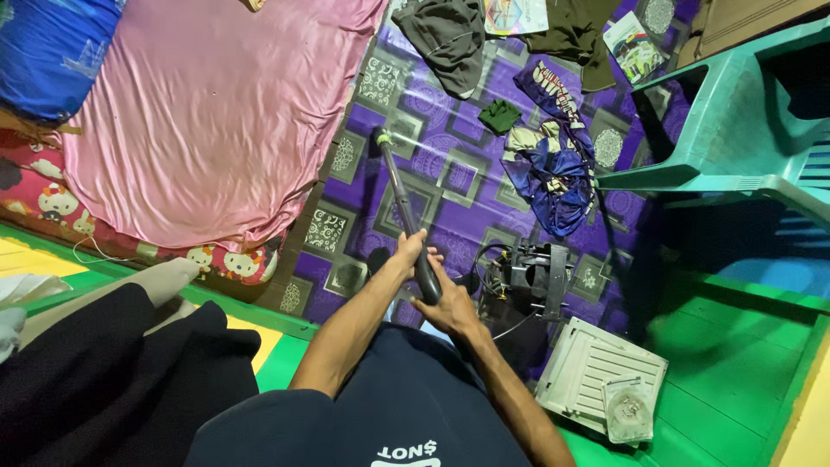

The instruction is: The person sits on the floor, picks up books, wipes them with a cloth, and places them on a nearby surface. Then, the person uses a vacuum cleaner to clean the floor.

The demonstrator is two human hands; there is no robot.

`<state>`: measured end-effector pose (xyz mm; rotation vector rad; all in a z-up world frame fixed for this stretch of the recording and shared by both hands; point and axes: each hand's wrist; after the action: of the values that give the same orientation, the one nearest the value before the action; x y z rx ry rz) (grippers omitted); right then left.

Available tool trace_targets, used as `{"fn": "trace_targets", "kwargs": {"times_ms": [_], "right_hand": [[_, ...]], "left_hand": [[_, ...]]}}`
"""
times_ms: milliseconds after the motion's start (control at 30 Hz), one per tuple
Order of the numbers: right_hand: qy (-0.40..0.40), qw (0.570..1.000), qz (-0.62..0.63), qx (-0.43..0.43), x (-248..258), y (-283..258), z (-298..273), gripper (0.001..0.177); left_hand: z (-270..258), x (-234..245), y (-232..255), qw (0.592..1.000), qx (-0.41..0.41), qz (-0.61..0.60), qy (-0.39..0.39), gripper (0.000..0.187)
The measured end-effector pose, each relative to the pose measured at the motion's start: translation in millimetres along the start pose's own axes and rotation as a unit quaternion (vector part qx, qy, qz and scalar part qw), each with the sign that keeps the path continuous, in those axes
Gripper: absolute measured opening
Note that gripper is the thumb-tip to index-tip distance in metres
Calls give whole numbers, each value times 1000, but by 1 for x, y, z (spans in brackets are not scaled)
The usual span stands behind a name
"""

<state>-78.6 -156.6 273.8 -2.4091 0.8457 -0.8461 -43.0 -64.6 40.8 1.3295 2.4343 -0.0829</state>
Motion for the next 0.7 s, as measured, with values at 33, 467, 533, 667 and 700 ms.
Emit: {"fn": "trace_targets", "kwargs": {"times_ms": [33,467,533,667,700], "right_hand": [[9,1000,1,9,0,5,-9,104],[-32,995,49,-83,12,24,-102,103],[-21,997,63,-31,11,22,-105,101],[-17,997,71,-38,10,18,-104,101],[-19,997,69,-38,10,16,-103,101]], "left_hand": [[3,0,-10,1000,6,14,12,56],[-41,-14,-112,982,18,175,71,65],[-50,-15,-111,980,11,187,73,68],[-52,-15,-109,980,16,185,76,86],[-49,-13,-109,980,20,182,76,93]]}}
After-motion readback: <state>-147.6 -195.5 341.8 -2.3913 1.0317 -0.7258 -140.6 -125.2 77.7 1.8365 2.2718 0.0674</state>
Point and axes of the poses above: each hand's wrist, its own z-axis towards the middle knuckle, its own x-axis out of the back of the hand, y = z × x, and after that the axes turned 7 degrees about z, right-handed
